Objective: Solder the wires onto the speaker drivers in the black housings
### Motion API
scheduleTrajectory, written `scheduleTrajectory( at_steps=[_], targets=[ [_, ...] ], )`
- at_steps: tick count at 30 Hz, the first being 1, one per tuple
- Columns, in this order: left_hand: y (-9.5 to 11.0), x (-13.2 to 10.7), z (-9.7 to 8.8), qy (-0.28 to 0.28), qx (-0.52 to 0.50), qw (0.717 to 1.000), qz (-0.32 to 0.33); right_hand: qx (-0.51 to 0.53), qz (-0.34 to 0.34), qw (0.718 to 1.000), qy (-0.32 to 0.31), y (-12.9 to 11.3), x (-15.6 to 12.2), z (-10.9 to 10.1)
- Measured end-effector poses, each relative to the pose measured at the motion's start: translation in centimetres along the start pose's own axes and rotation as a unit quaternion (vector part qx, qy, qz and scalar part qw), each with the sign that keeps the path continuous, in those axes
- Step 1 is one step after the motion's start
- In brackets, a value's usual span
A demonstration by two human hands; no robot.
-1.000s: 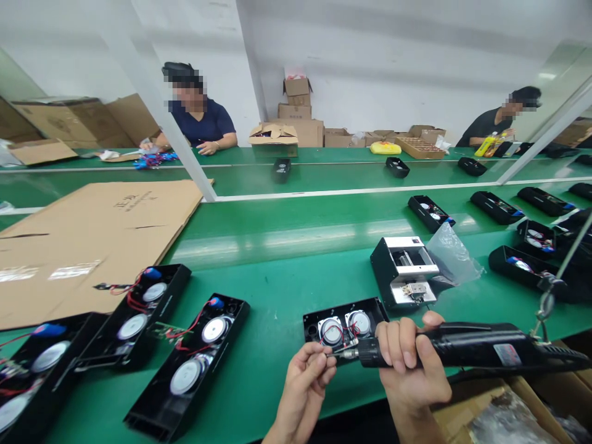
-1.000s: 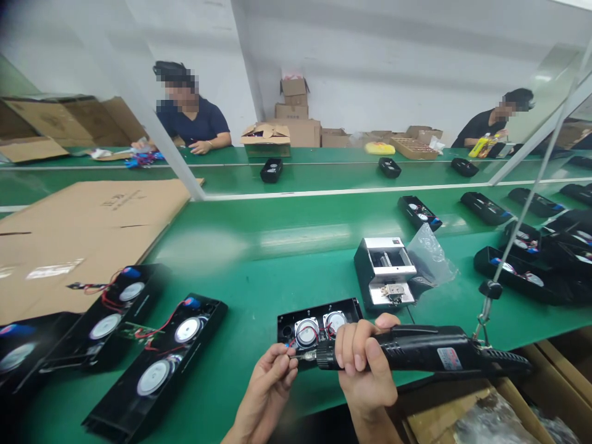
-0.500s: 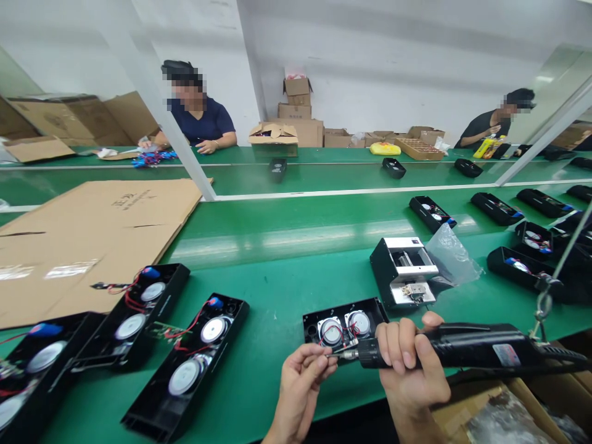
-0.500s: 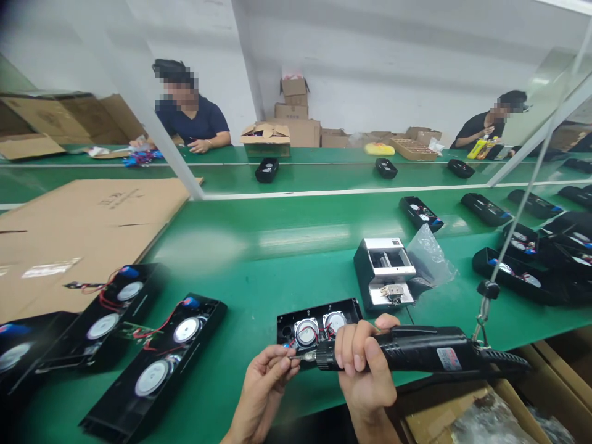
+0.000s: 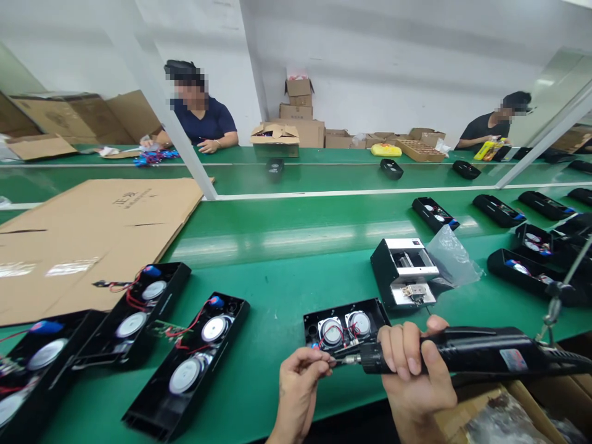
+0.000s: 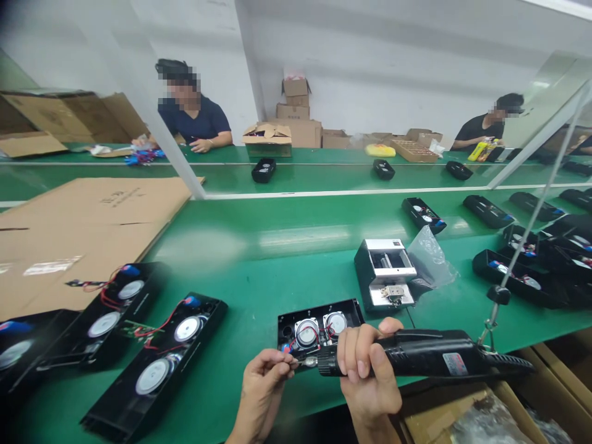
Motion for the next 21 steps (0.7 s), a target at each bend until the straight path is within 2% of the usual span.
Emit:
scheduleTrajectory(
  at_steps=[5,11,13,15,17,19,21],
  targets=[
    [-1.0,0.1,-0.4,-0.016,-0.010,1.000,0.008,0.005,-0.004,1.000,-0.002,0.1,-0.2,0.6],
    [-2.9,-0.1,-0.9,-0.034,-0.003,0.999,0.013,0.017,-0.014,0.999,0.048,-0.3,-0.9,0.2],
    [-2.6,0.1,-0.7,-0.062,0.007,0.998,0.021,0.011,-0.013,0.999,0.050,-0.5,-0.8,0.0],
    [-1.3,0.3,0.0,-0.111,0.059,0.989,0.080,-0.003,-0.007,0.999,0.041,-0.6,-0.6,0.1],
    [0.7,0.2,1.0,-0.166,0.171,0.954,0.183,-0.019,-0.001,1.000,0.023,-0.6,-0.5,0.3],
    [2.4,-0.1,2.2,-0.207,0.282,0.894,0.281,-0.034,0.005,0.999,0.005,-0.5,-0.4,0.5],
    [3.4,-0.5,3.3,-0.231,0.340,0.844,0.344,-0.046,0.008,0.999,-0.004,-0.4,-0.5,0.7]
  ],
)
Point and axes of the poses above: each hand's wrist, its own x-axis towards the middle knuckle, its own z-axis out of the palm, y = z × x, the point moved 4 cm from there along x, towards the middle knuckle, and after that the axes turned 8 degrees about x, right-handed, at the moved point
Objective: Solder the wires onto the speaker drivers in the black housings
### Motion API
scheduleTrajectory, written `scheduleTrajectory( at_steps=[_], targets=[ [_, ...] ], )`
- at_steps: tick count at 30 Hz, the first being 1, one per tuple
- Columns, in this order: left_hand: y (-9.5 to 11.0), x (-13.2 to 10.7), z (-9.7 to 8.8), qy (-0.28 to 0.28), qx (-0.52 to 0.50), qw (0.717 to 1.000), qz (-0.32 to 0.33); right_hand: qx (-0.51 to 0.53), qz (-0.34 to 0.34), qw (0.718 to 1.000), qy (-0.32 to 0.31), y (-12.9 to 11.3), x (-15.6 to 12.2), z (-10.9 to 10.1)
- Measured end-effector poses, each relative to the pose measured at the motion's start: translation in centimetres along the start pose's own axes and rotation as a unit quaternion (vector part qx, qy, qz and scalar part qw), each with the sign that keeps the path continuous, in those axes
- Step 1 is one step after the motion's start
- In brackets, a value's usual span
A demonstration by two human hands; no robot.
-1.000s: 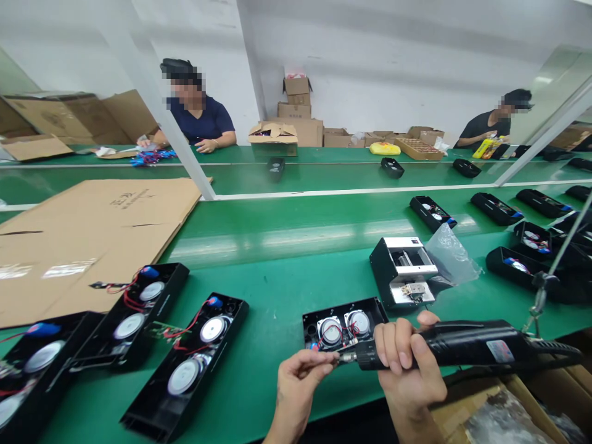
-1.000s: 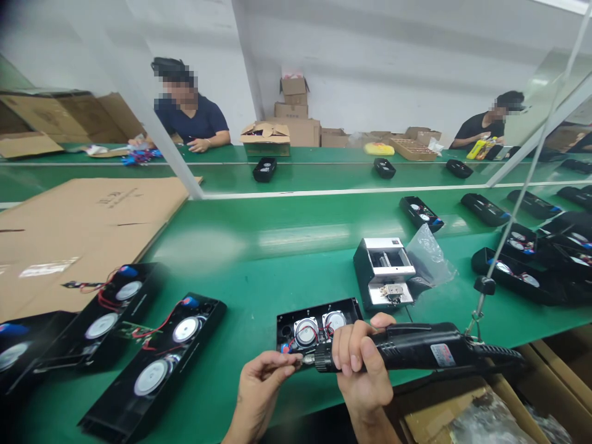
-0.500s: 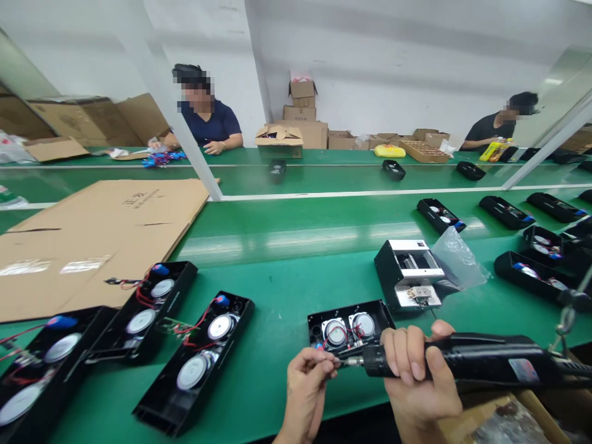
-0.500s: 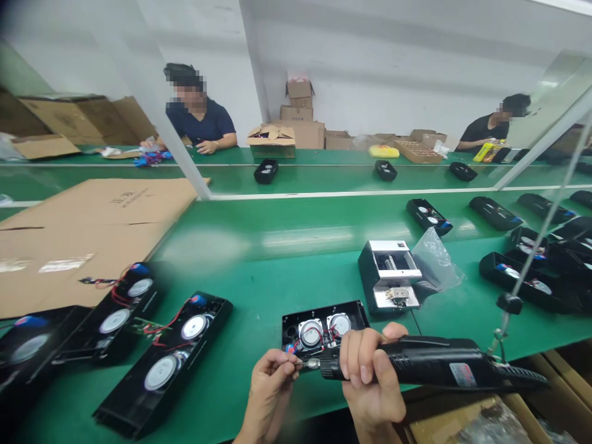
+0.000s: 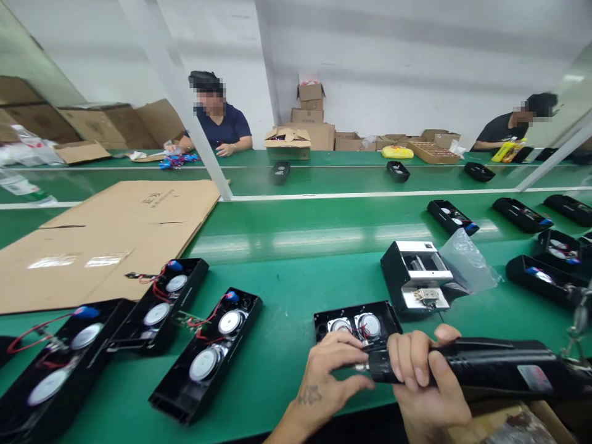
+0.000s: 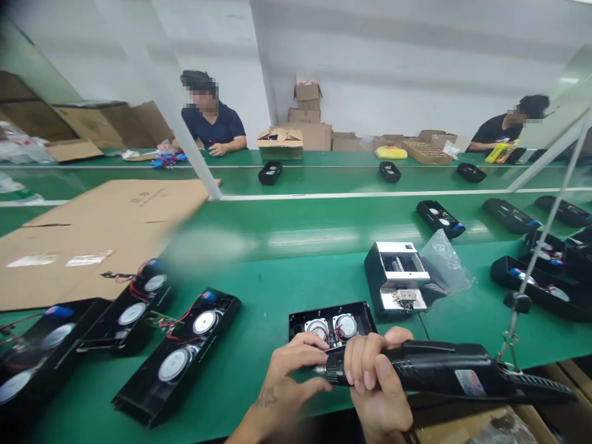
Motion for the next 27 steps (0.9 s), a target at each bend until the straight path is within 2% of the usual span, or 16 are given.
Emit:
scheduleTrajectory(
  at_steps=[4,8,11,22,25,27],
  targets=[
    [0.7,0.4,0.5,0.005,0.038,0.998,0.045,-0.009,-0.001,1.000,0.002,-0.3,-0.2,-0.2],
    [0.4,0.1,0.8,0.011,0.039,0.999,0.025,-0.005,-0.013,1.000,0.011,-1.0,-0.1,-1.0],
    [0.2,0.4,1.1,-0.008,0.023,1.000,0.006,-0.003,-0.023,0.999,0.025,-1.6,0.3,-1.7],
    [0.1,1.6,2.8,-0.044,0.039,0.998,0.016,-0.034,-0.034,0.999,0.014,-2.0,0.7,-2.5],
    [-0.5,1.6,2.6,-0.063,0.090,0.994,0.025,-0.042,-0.036,0.998,0.016,-2.5,0.8,-2.9],
    [-1.3,1.6,2.3,-0.066,0.168,0.983,0.042,-0.061,-0.047,0.996,0.033,-3.1,1.2,-3.6]
  ],
)
Point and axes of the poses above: each hand's wrist, its own x-axis towards the middle knuckle, its own z-axis out of the palm, y = z × x, the point moved 4 cm from there along x, towards the middle knuckle, and after that the axes turned 8 degrees about x, right-handed, at the moved point
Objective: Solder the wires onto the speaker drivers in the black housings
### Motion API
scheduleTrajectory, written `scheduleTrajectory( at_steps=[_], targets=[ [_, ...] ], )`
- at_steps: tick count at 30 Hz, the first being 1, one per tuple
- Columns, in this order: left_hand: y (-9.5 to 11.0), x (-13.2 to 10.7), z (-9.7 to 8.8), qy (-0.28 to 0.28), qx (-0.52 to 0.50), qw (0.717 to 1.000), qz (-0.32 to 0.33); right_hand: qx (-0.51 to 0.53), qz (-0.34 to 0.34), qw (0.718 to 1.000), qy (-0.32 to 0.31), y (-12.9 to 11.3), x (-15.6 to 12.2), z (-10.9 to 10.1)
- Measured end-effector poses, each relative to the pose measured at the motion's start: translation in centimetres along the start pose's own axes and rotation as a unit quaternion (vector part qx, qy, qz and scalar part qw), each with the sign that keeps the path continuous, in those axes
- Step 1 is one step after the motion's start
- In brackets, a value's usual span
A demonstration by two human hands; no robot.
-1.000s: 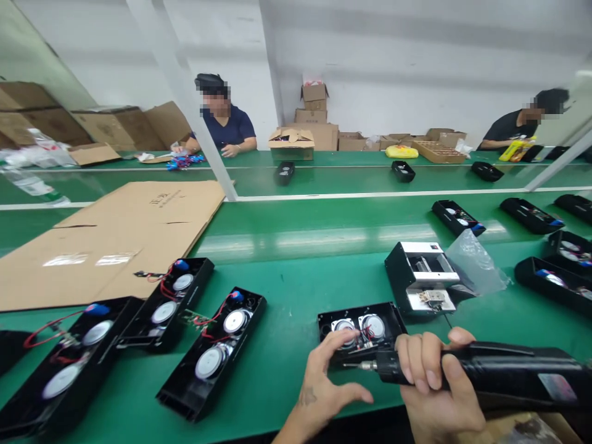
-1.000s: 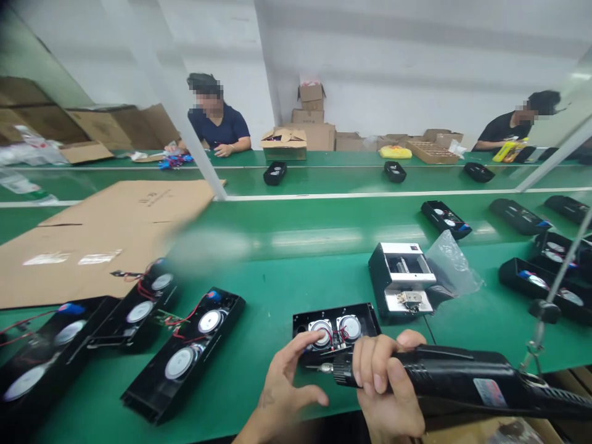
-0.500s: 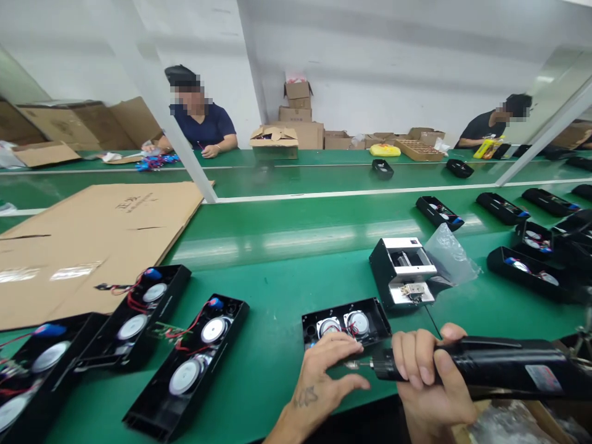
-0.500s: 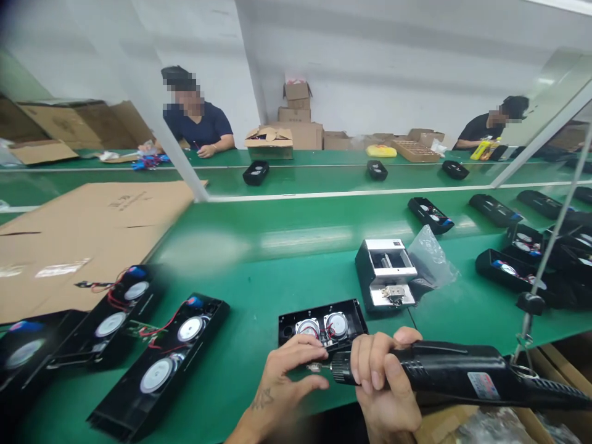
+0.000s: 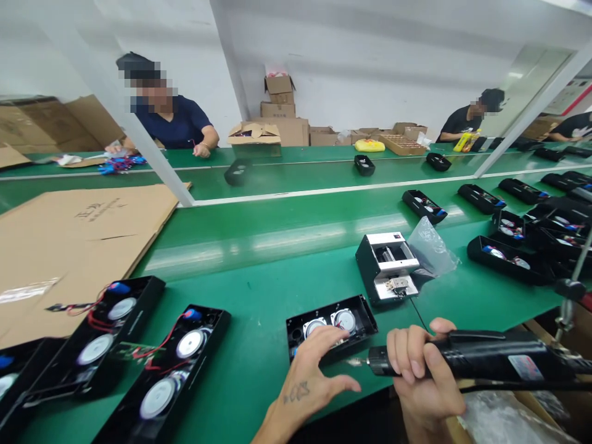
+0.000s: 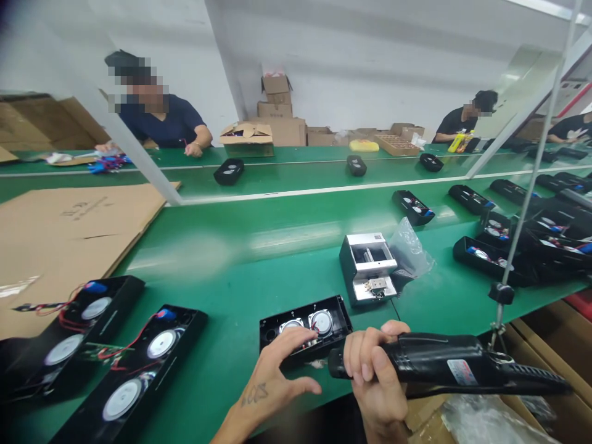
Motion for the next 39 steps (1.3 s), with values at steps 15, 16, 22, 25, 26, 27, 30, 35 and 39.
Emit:
scheduleTrajectory(
  at_steps=[15,16,22,25,26,27,30,35,39],
  targets=[
    [-1.8,0.4,4.3,-0.082,0.358,0.925,0.101,-0.131,-0.034,0.991,-0.021,0.0,1.6,-2.2],
    [-1.8,0.4,4.3,-0.081,0.360,0.924,0.101,-0.131,-0.032,0.990,-0.030,0.4,1.7,-2.0],
    [-1.5,0.5,4.4,-0.092,0.375,0.915,0.115,-0.133,-0.023,0.989,-0.053,1.8,1.8,-1.9],
    [-1.3,0.5,4.4,-0.094,0.380,0.911,0.129,-0.138,-0.009,0.989,-0.059,2.5,1.7,-2.1],
    [-1.3,0.5,4.4,-0.095,0.381,0.910,0.133,-0.141,-0.004,0.988,-0.061,2.7,1.6,-2.2],
    [-1.3,0.5,4.4,-0.095,0.383,0.909,0.137,-0.143,-0.002,0.988,-0.064,2.9,1.6,-2.2],
    [-1.3,0.5,4.4,-0.097,0.389,0.904,0.147,-0.143,-0.001,0.987,-0.071,3.5,1.3,-2.1],
    [-1.7,0.4,4.8,-0.091,0.395,0.901,0.152,-0.154,0.011,0.985,-0.078,4.3,1.1,-2.4],
    [-2.2,0.2,5.1,-0.078,0.395,0.903,0.152,-0.167,0.019,0.983,-0.071,4.8,1.1,-2.9]
  ],
)
Point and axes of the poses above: each hand's wrist, its own x-axis towards the middle knuckle, its own z-axis out of the palm, y = z × x, the point moved 4 cm from there along x, towards the middle knuckle, and after that the axes turned 8 degrees about x, right-handed, at the moved point
